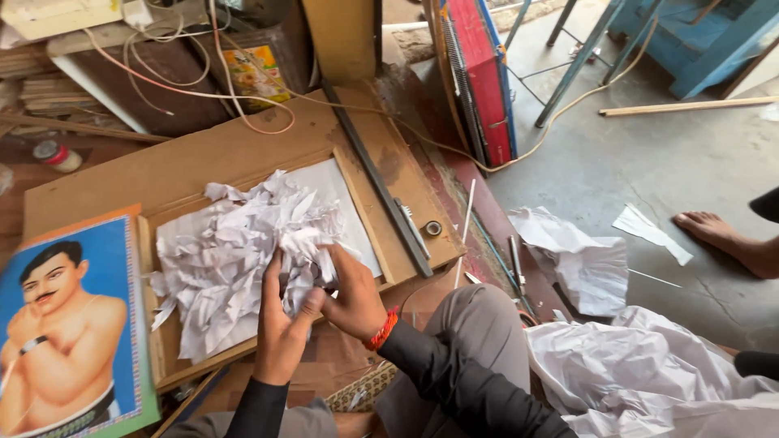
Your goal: The person trims the edges of a printed poster with scissors, places it into a wooden frame, fills the frame with crumpled paper, and secures the poster with tape. The person then flips the frame to apply a black backing strip along the edges.
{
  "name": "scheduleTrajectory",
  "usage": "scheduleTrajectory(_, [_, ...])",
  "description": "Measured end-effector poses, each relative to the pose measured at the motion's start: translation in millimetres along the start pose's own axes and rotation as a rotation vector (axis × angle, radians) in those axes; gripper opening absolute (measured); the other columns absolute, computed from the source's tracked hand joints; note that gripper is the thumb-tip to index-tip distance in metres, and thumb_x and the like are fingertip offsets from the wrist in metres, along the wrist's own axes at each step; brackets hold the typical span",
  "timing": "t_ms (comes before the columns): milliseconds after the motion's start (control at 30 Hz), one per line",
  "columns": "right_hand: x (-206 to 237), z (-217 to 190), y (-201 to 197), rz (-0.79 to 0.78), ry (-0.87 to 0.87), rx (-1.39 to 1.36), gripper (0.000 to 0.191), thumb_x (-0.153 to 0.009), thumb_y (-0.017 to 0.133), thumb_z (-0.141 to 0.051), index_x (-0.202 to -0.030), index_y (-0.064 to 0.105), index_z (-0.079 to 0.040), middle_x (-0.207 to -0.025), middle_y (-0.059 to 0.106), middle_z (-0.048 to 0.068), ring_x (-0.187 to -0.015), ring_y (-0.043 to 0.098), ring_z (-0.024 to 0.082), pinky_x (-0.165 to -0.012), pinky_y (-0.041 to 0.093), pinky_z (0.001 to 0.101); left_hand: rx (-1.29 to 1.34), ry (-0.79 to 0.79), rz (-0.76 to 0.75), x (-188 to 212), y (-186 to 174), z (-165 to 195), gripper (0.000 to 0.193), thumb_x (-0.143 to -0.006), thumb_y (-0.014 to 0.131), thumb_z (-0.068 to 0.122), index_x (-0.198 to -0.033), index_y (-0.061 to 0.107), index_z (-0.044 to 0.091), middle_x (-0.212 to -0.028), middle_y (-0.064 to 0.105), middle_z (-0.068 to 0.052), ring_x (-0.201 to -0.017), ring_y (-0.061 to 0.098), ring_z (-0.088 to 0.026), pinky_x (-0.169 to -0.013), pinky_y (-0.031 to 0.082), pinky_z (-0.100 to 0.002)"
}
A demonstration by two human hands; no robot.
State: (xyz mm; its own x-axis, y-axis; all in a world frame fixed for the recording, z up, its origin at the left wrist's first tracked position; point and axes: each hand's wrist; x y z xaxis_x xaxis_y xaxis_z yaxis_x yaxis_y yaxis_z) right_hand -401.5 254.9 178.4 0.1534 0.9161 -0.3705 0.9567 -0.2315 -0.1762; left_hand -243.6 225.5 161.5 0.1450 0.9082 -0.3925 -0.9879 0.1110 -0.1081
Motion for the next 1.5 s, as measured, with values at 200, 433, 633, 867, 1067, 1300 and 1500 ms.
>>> scheduleTrajectory(200, [-42.3,-1.9,-46.1,-0.186,-0.466,0.217,0.082,-0.075,0.081,-0.021,-0.145,0.045,0.003,-0.134,0.053,0.036,-0.093,0.065,0.043,-0.077,0.055,0.0464,-0.648,0.170,-0.298,-32.3,-12.6,27.1,0.047,-0.084,0.057,-0.005,-0.128,0.068,0.010,-0.113,0.070,-0.016,-0.100,0.068,-0.035,-0.085,0.054,-0.040])
scheduleTrajectory(433, [-56.4,39.8,-12.9,-0.352,-0.272,0.597,0.041,-0.097,0.072,-0.049,-0.089,0.068,-0.009,-0.069,0.064,0.014,-0.069,0.066,0.034,-0.063,0.051,0.0455,-0.644,-0.011,0.012,-47.8,3.7,10.6,0.012,-0.104,0.064,0.008,-0.114,0.070,0.009,-0.097,0.071,-0.016,-0.087,0.068,-0.026,-0.077,0.052,-0.037])
scheduleTrajectory(633, [-45.0,77.6,-6.9,-0.064,-0.712,0.329,0.026,-0.078,0.074,-0.009,-0.102,0.067,-0.002,-0.090,0.065,0.012,-0.079,0.066,0.031,-0.067,0.054,0.0428,0.165,-0.082,0.140,-70.1,24.4,-68.8,0.012,-0.097,0.056,0.005,-0.106,0.064,0.003,-0.100,0.065,0.000,-0.092,0.059,-0.008,-0.080,0.052,-0.024])
scheduleTrajectory(867, [-56.6,57.7,-23.1,0.251,-0.586,0.320,0.012,-0.084,0.070,0.002,-0.082,0.059,0.003,-0.069,0.049,0.016,-0.060,0.055,0.033,-0.054,0.040,0.0413,0.109,0.155,0.165,-120.7,75.1,-121.7,0.019,-0.108,0.060,0.020,-0.106,0.061,0.000,-0.093,0.066,-0.001,-0.088,0.060,-0.007,-0.078,0.052,-0.024])
scheduleTrajectory(1067, [-55.6,30.2,-39.5,0.487,-0.556,0.435,0.018,-0.108,0.062,-0.014,-0.104,0.071,0.002,-0.085,0.066,0.010,-0.073,0.066,0.026,-0.063,0.049,0.0333,0.081,-0.024,0.478,-173.6,29.7,-142.6,0.026,-0.112,0.059,0.026,-0.109,0.067,0.001,-0.091,0.065,-0.005,-0.081,0.056,-0.013,-0.075,0.050,-0.029])
scheduleTrajectory(1300, [-119.1,45.7,-11.6,0.039,-0.144,-0.055,0.019,-0.108,0.067,-0.014,-0.121,0.066,-0.001,-0.086,0.067,0.008,-0.068,0.061,0.019,-0.061,0.048,0.0312,0.045,0.179,-0.165,-157.9,27.0,-78.1,0.061,-0.100,0.074,0.011,-0.150,0.041,0.002,-0.152,0.047,-0.016,-0.143,0.045,-0.031,-0.115,0.040,-0.043])
scheduleTrajectory(1500, [-171.5,65.0,-13.3,-0.221,-0.347,0.380,0.026,-0.107,0.072,-0.023,-0.123,0.063,-0.005,-0.079,0.067,0.012,-0.068,0.065,0.029,-0.062,0.050,0.0395,-0.520,0.362,-0.287,-181.3,-6.2,-51.0,0.043,-0.091,0.062,-0.007,-0.130,0.057,0.010,-0.121,0.072,-0.015,-0.110,0.068,-0.038,-0.087,0.055,-0.041])
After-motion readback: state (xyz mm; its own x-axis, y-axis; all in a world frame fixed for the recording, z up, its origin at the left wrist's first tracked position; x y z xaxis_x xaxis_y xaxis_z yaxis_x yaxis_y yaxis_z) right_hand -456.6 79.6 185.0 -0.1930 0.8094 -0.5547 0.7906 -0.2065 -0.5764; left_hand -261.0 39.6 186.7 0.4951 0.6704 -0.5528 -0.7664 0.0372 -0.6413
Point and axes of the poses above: each hand's wrist, its own x-axis away from the middle knuckle, its own y-axis out of the palm, z = x × y
